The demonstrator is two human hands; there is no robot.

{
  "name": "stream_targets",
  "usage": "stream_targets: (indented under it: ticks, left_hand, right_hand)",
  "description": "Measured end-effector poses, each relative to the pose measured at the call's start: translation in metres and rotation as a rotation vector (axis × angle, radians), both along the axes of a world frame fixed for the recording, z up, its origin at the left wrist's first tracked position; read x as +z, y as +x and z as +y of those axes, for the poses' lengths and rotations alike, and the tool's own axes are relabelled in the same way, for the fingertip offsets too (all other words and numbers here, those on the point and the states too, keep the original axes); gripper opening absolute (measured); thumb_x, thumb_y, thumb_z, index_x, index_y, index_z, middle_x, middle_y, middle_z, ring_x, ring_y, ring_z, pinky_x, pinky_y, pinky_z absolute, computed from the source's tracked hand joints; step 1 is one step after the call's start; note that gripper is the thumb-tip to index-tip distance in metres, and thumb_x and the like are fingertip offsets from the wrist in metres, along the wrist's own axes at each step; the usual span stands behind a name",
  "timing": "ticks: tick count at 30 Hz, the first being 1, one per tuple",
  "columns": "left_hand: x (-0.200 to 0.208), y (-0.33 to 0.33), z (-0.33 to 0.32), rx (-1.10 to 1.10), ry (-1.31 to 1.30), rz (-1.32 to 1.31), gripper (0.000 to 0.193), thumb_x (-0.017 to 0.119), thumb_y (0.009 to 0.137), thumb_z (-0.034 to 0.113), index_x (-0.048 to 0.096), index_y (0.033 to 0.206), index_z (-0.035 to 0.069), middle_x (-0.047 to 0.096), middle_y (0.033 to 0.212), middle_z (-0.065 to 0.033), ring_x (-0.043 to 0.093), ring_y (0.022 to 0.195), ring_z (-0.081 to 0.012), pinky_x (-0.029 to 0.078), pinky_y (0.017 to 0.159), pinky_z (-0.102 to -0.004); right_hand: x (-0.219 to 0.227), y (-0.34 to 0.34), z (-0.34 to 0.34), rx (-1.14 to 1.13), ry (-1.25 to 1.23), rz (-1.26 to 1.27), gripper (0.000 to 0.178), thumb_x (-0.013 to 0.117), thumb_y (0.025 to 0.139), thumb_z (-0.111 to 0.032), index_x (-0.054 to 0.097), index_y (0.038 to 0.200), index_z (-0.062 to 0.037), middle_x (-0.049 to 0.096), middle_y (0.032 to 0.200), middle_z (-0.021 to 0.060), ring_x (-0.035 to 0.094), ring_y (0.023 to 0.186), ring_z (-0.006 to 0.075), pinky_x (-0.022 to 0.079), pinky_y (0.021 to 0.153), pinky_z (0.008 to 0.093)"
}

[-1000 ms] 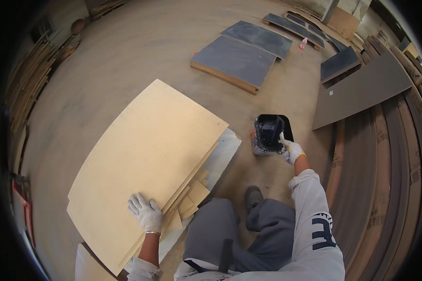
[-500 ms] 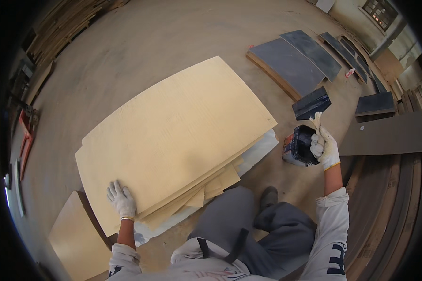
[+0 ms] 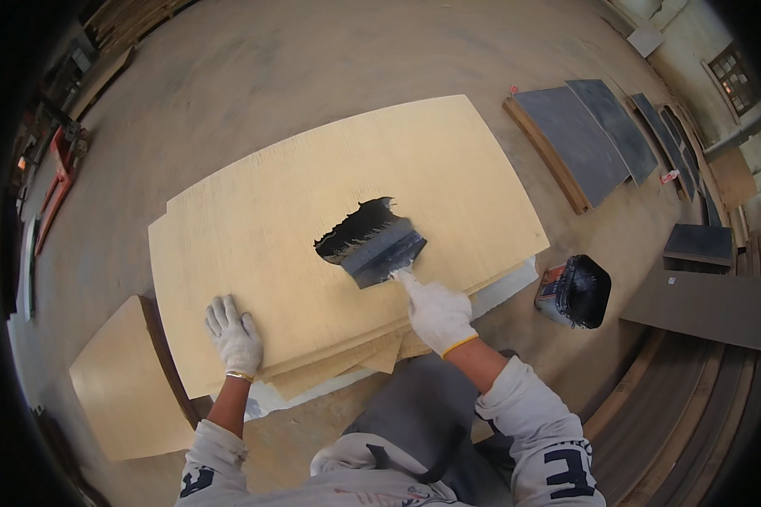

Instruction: The person applies dark paint to flat wooden boards using a brush. They dip the brush into a container, spread the paint evenly across the surface, and then move the finished board aside to continue with the next one.

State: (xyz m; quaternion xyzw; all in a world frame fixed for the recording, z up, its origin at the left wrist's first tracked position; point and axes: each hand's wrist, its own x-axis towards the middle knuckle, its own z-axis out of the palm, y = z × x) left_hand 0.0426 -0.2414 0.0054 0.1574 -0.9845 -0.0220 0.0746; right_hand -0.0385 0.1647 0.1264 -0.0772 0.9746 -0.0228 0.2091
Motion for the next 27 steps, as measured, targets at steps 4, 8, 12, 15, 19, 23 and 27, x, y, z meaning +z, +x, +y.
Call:
stream_targets:
  ticks: [4, 8, 12, 15, 19, 23, 27]
  left_hand:
    - [0.008, -0.003, 0.005, -0.017, 0.010, 0.020, 0.065, 0.059, 0.102, 0.026, 0.045, 0.159, -0.002, 0.044, 0.165, -0.0315, 0.033, 0.155, -0.0525, 0.019, 0.131, -0.0641]
    - [0.012, -0.021, 0.019, -0.036, 0.025, 0.045, 0.062, 0.059, 0.103, 0.022, 0.047, 0.159, -0.002, 0.041, 0.167, -0.0312, 0.033, 0.156, -0.0528, 0.021, 0.131, -0.0632]
    - [0.008, -0.004, 0.004, -0.032, 0.028, 0.059, 0.065, 0.062, 0.100, 0.024, 0.047, 0.157, -0.003, 0.044, 0.164, -0.0320, 0.035, 0.154, -0.0531, 0.021, 0.130, -0.0644]
    - [0.009, 0.002, 0.001, -0.033, 0.022, 0.062, 0.066, 0.064, 0.099, 0.025, 0.048, 0.156, -0.003, 0.045, 0.162, -0.0328, 0.036, 0.153, -0.0535, 0.021, 0.130, -0.0655]
    - [0.012, -0.011, 0.010, -0.027, 0.024, 0.068, 0.065, 0.063, 0.099, 0.025, 0.049, 0.155, -0.004, 0.045, 0.162, -0.0330, 0.036, 0.153, -0.0537, 0.021, 0.130, -0.0656]
    - [0.011, -0.010, 0.011, -0.041, 0.049, 0.078, 0.064, 0.064, 0.100, 0.026, 0.050, 0.155, -0.002, 0.046, 0.163, -0.0313, 0.036, 0.153, -0.0536, 0.020, 0.130, -0.0646]
    - [0.007, 0.010, -0.022, -0.151, 0.188, 0.040, 0.065, 0.065, 0.100, 0.027, 0.050, 0.159, 0.005, 0.043, 0.166, -0.0304, 0.036, 0.154, -0.0533, 0.020, 0.131, -0.0644]
  right_hand:
    - [0.001, -0.036, 0.067, -0.195, 0.128, 0.023, 0.053, 0.057, 0.107, -0.035, 0.052, 0.159, -0.0306, 0.080, 0.094, 0.0168, 0.078, 0.086, 0.0374, 0.059, 0.075, 0.0555]
    - [-0.032, -0.145, 0.031, -0.051, -0.086, 0.383, 0.042, 0.052, 0.110, -0.035, 0.063, 0.149, -0.0241, 0.080, 0.096, 0.0161, 0.077, 0.087, 0.0401, 0.058, 0.074, 0.0554]
    - [-0.009, -0.100, -0.102, 0.303, -0.222, -0.017, 0.045, 0.050, 0.110, -0.031, 0.057, 0.154, -0.0251, 0.080, 0.096, 0.0177, 0.078, 0.089, 0.0379, 0.059, 0.074, 0.0541]
    - [0.013, -0.017, -0.067, 0.276, -0.098, -0.026, 0.046, 0.053, 0.109, -0.033, 0.057, 0.154, -0.0301, 0.078, 0.088, 0.0160, 0.077, 0.081, 0.0363, 0.058, 0.069, 0.0551]
    - [-0.001, -0.033, 0.026, 0.023, 0.046, 0.083, 0.043, 0.056, 0.108, -0.037, 0.059, 0.152, -0.0332, 0.076, 0.084, 0.0137, 0.075, 0.077, 0.0375, 0.057, 0.066, 0.0545]
    - [-0.009, -0.085, -0.051, 0.172, -0.033, 0.144, 0.044, 0.055, 0.108, -0.036, 0.059, 0.152, -0.0306, 0.076, 0.084, 0.0150, 0.075, 0.077, 0.0380, 0.056, 0.067, 0.0557]
    - [0.004, -0.046, -0.064, 0.403, -0.095, 0.048, 0.043, 0.055, 0.108, -0.034, 0.060, 0.151, -0.0320, 0.077, 0.087, 0.0143, 0.076, 0.079, 0.0370, 0.057, 0.070, 0.0556]
